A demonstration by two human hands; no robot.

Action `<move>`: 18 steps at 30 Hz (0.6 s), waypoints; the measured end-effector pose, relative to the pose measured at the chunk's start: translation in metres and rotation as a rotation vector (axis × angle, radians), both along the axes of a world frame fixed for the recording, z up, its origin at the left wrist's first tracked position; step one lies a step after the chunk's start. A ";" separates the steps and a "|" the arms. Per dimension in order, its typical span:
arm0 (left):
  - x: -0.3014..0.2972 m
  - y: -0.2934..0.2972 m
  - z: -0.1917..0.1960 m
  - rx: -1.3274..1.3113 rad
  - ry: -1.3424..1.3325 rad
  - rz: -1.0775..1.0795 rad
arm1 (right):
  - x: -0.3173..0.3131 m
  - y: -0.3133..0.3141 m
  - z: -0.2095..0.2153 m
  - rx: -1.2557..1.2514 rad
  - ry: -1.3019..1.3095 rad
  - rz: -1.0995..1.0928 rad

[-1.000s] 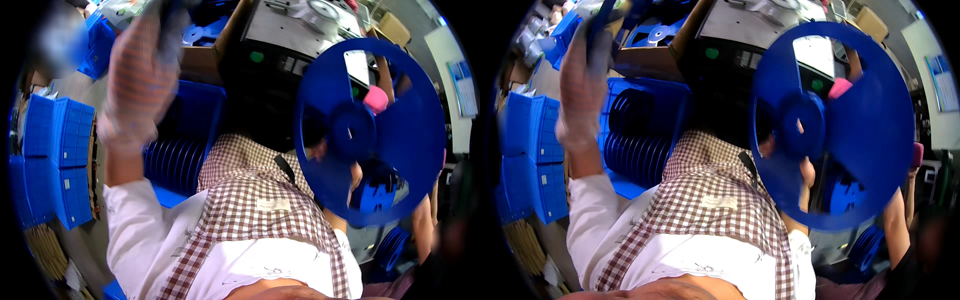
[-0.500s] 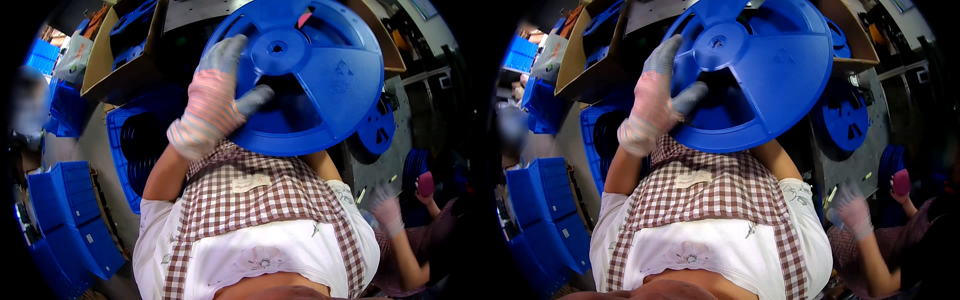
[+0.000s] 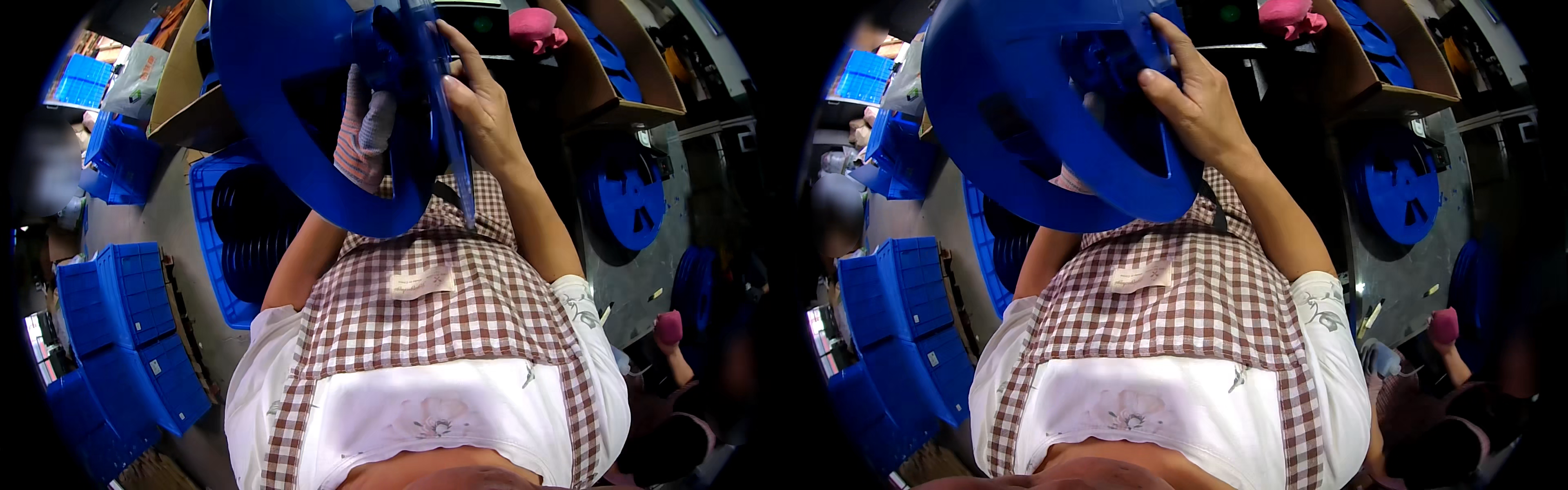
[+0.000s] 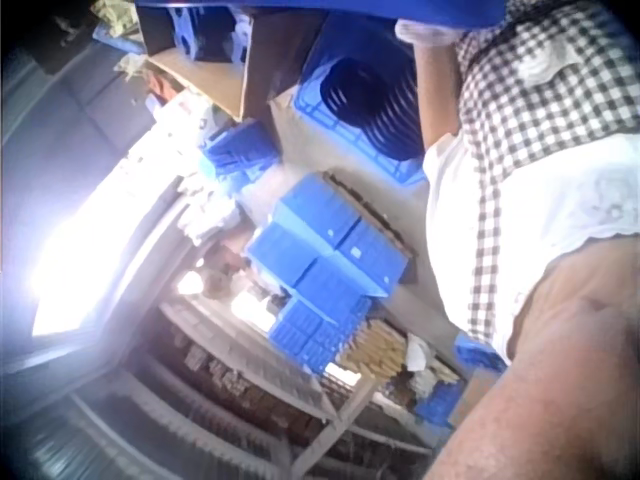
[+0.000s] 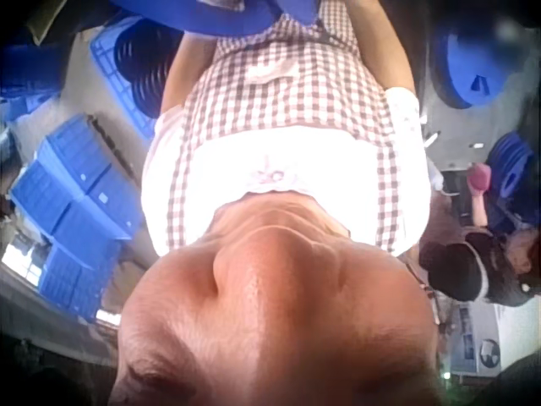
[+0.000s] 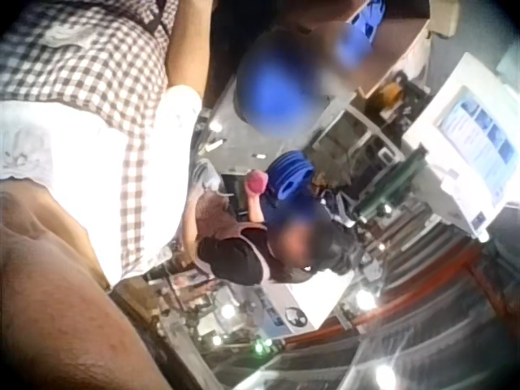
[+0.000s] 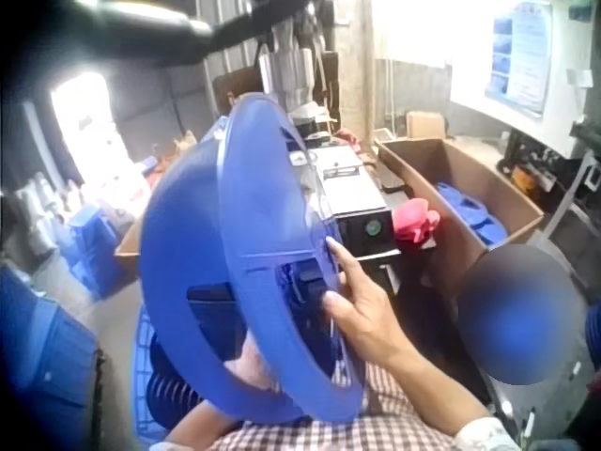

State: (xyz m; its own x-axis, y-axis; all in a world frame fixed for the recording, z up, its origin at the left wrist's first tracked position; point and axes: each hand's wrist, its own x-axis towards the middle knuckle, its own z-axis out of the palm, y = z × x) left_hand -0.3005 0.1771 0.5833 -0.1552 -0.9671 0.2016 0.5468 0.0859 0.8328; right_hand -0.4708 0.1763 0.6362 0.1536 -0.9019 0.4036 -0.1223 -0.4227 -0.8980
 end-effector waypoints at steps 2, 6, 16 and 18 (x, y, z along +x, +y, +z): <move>-0.011 0.018 0.032 -0.031 -0.068 0.108 | 0.010 0.000 -0.001 -0.028 0.026 -0.028; 0.001 0.012 0.021 -0.065 -0.080 0.102 | 0.019 0.000 0.000 -0.055 0.072 -0.054; 0.000 0.002 -0.002 -0.176 -0.119 0.107 | 0.015 -0.007 -0.008 0.086 0.013 0.019; -0.001 -0.020 -0.043 -0.274 -0.056 0.079 | 0.017 -0.009 -0.011 0.139 -0.044 0.046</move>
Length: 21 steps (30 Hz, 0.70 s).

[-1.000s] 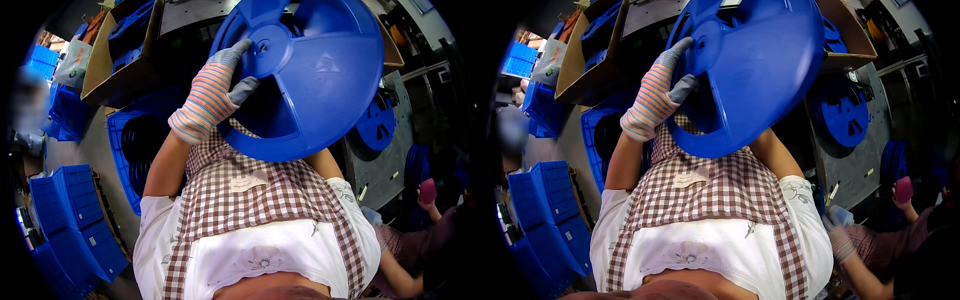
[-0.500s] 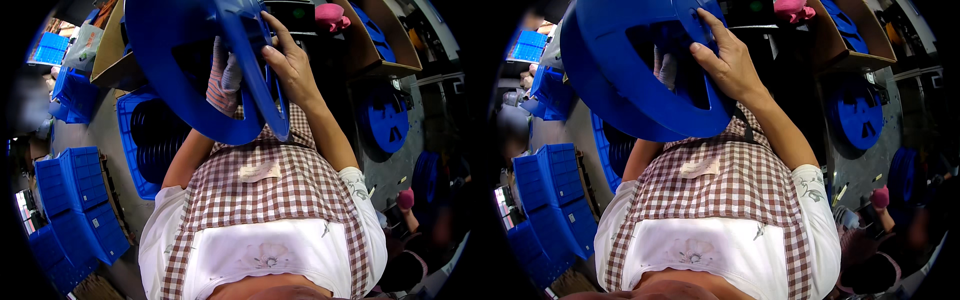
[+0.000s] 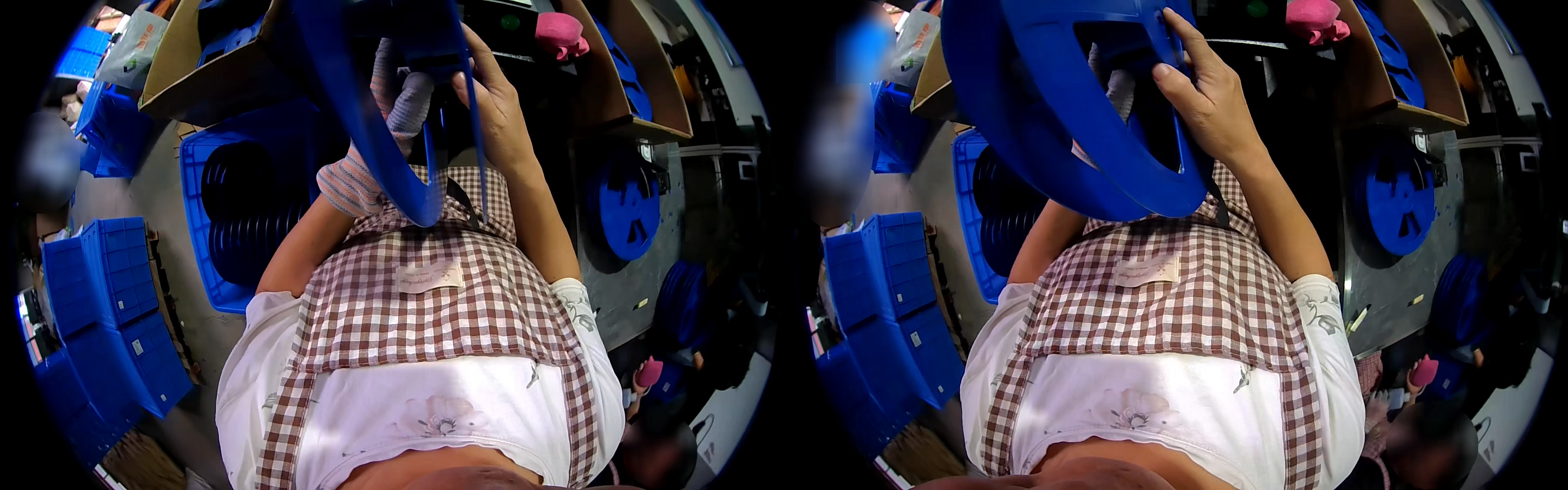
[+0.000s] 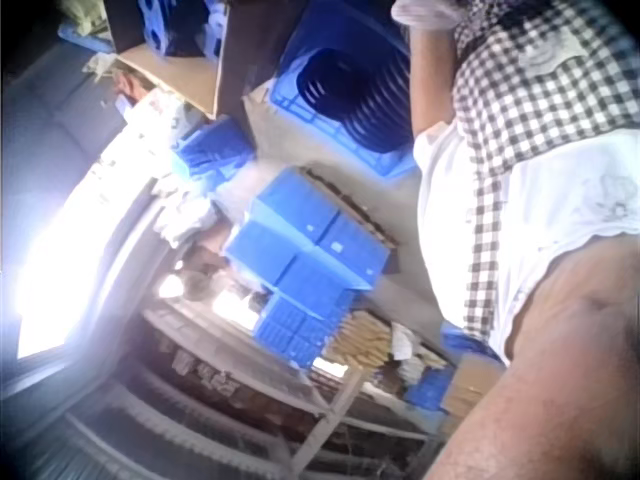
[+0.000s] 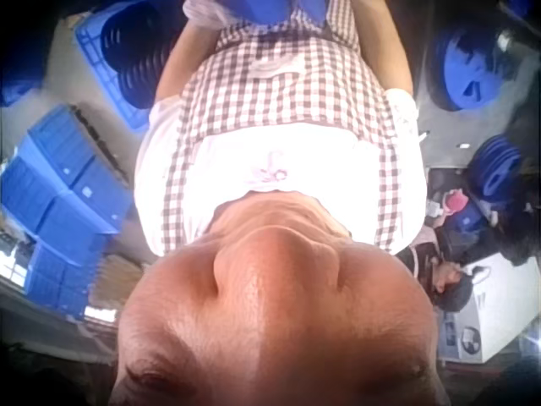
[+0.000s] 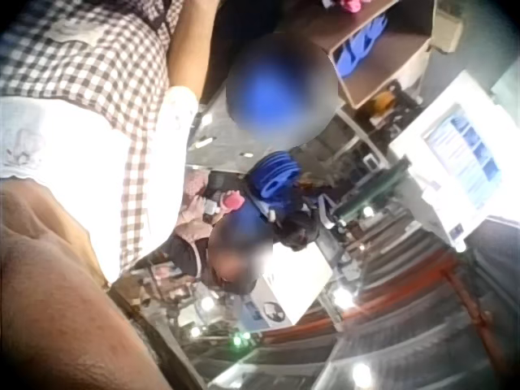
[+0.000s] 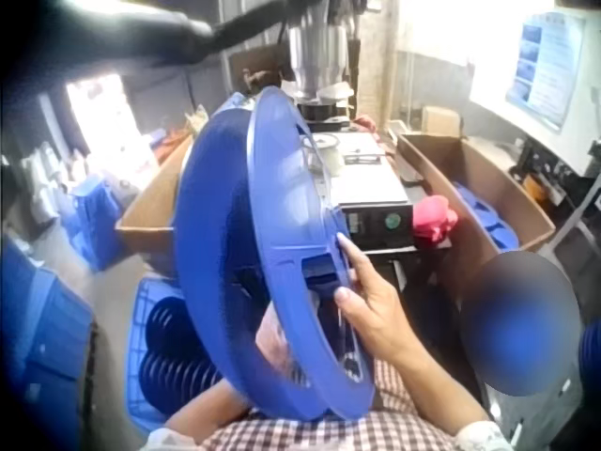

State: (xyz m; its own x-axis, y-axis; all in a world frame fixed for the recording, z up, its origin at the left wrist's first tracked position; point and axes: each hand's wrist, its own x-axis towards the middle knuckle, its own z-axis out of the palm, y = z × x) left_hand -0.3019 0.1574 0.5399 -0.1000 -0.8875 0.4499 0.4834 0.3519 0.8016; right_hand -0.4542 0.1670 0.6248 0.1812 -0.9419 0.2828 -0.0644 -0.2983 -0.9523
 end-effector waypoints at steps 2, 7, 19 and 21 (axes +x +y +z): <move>-0.008 -0.002 0.018 0.056 -0.163 0.161 | -0.003 -0.002 -0.004 0.067 -0.059 -0.005; 0.003 0.002 0.012 0.455 -0.101 -0.063 | -0.003 -0.009 -0.012 0.051 -0.103 0.011; 0.049 -0.004 0.029 0.226 0.619 -0.499 | -0.034 -0.025 0.042 -0.136 0.386 0.102; 0.047 -0.009 0.070 0.318 0.055 -0.231 | -0.049 -0.043 0.051 -0.110 0.445 0.172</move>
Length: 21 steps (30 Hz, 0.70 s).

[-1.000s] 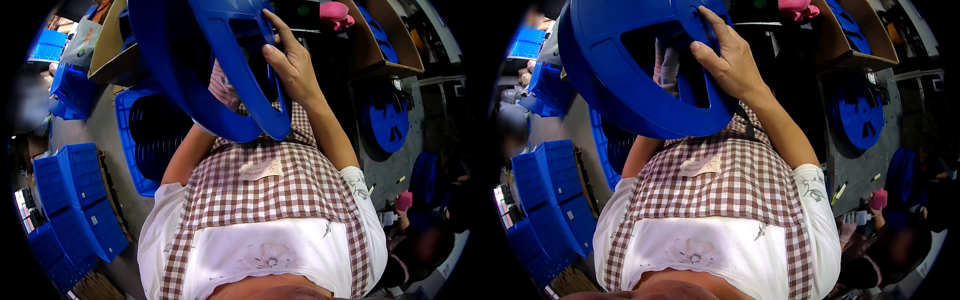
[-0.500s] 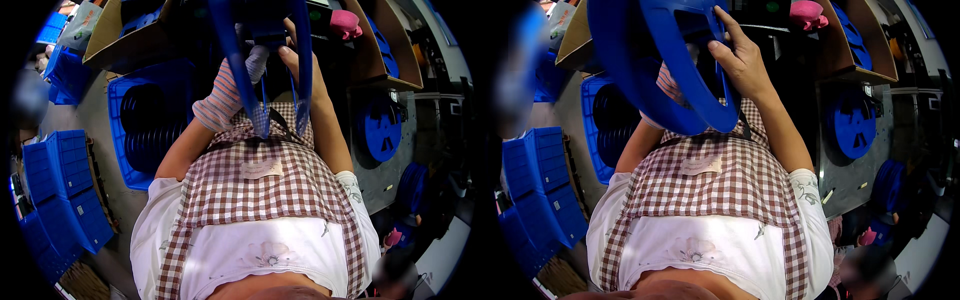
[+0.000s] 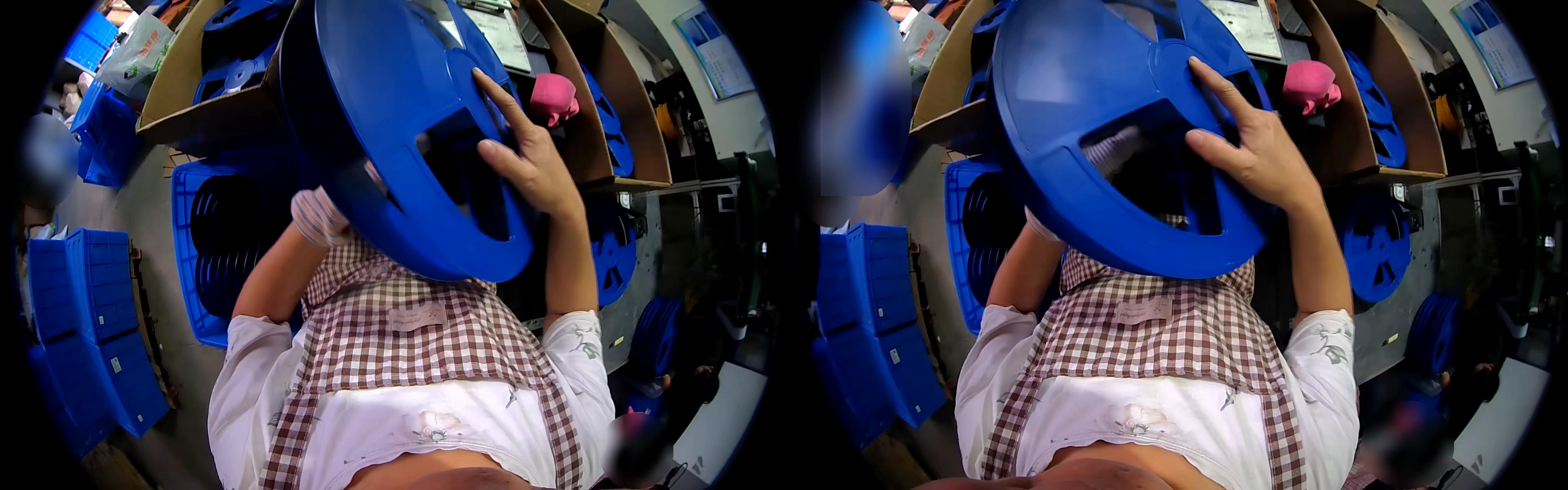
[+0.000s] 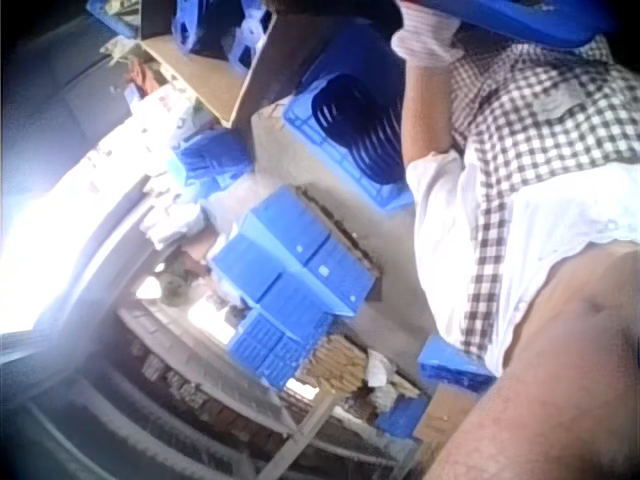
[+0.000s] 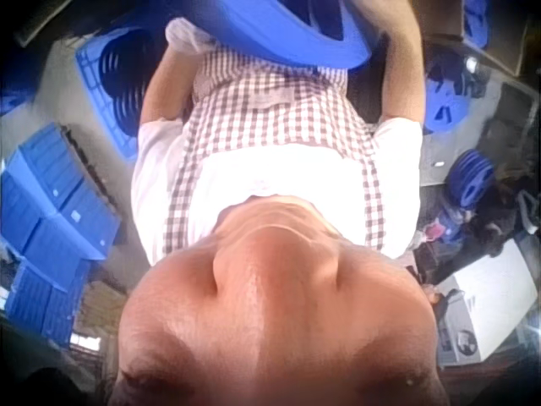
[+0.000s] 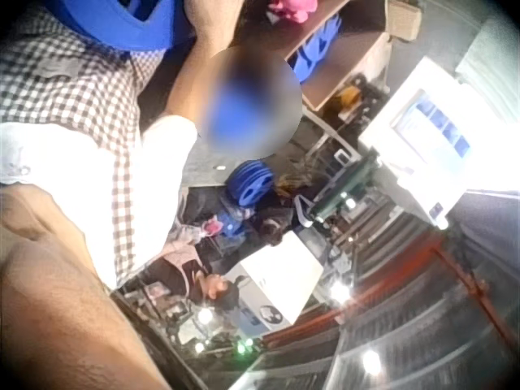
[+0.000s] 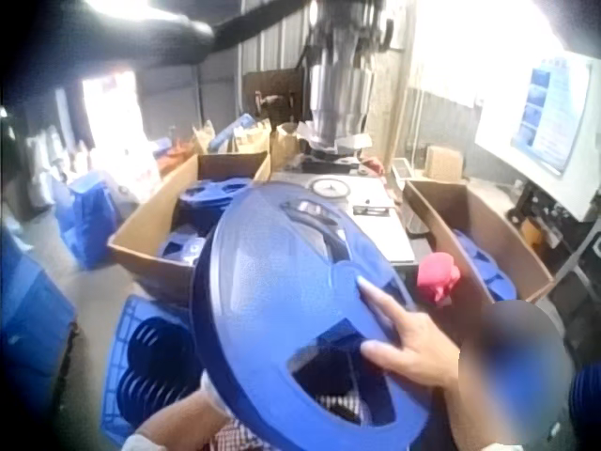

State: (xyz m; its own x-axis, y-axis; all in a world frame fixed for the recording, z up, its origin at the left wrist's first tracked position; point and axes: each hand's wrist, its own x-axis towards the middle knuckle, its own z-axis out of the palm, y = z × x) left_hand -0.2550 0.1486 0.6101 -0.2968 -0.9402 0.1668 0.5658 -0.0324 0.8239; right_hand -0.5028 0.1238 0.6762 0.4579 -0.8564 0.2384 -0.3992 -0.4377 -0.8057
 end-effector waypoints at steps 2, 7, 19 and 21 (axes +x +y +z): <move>0.017 -0.030 0.003 -0.079 -0.025 -0.027 | -0.008 -0.020 0.021 0.013 0.072 0.035; 0.048 -0.122 0.024 -0.040 0.193 0.059 | -0.024 -0.127 0.034 -0.206 0.550 -0.101; 0.066 -0.215 0.032 0.064 0.117 0.268 | 0.042 -0.271 0.065 -0.127 0.815 -0.132; 0.065 -0.213 0.028 0.068 0.126 0.261 | 0.036 -0.286 0.054 -0.198 0.844 -0.103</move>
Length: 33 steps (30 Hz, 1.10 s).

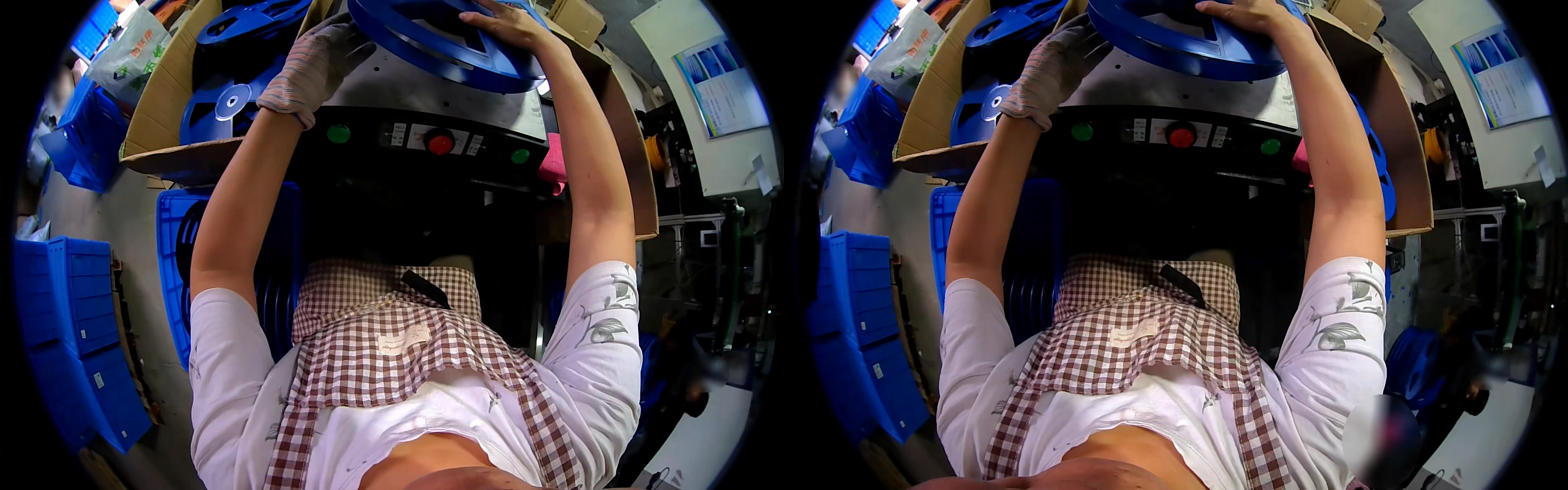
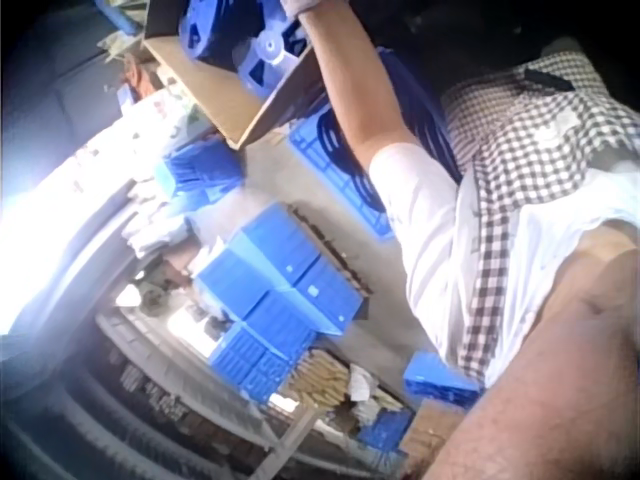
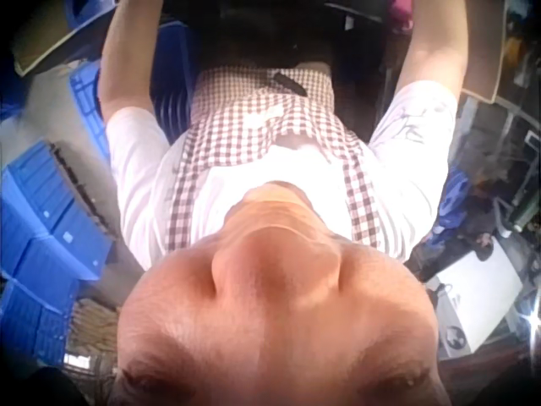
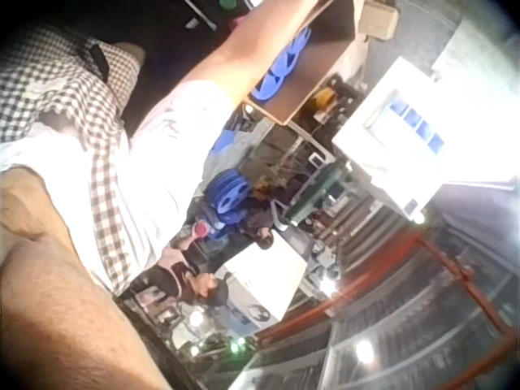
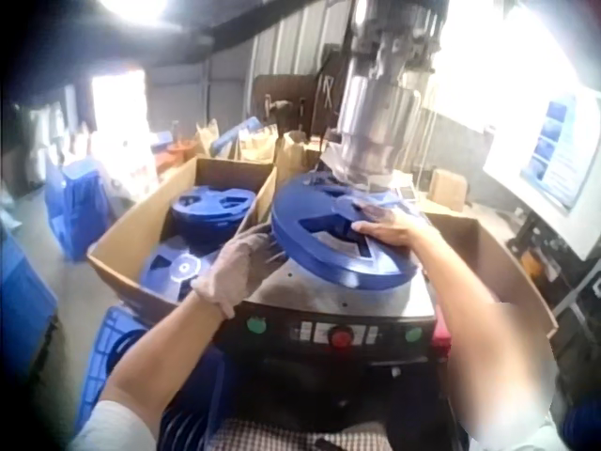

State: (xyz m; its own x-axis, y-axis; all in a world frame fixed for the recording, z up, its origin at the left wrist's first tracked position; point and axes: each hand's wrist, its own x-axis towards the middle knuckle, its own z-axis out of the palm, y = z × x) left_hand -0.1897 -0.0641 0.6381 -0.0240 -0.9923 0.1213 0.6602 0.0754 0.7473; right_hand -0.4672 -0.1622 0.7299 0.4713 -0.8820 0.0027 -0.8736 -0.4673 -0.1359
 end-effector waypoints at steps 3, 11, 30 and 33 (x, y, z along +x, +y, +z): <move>0.008 0.001 -0.009 -0.051 0.023 -0.064 | 0.002 0.003 -0.001 -0.027 0.043 0.030; 0.012 0.031 -0.016 -0.047 -0.084 -0.103 | 0.006 0.007 -0.001 -0.035 0.032 0.035; 0.018 0.105 -0.107 -0.197 -1.419 0.590 | -0.143 0.175 -0.142 -0.535 -0.194 -0.380; 0.039 0.094 -0.121 -0.184 -1.778 0.687 | -0.142 0.178 -0.149 -0.398 -0.251 -0.430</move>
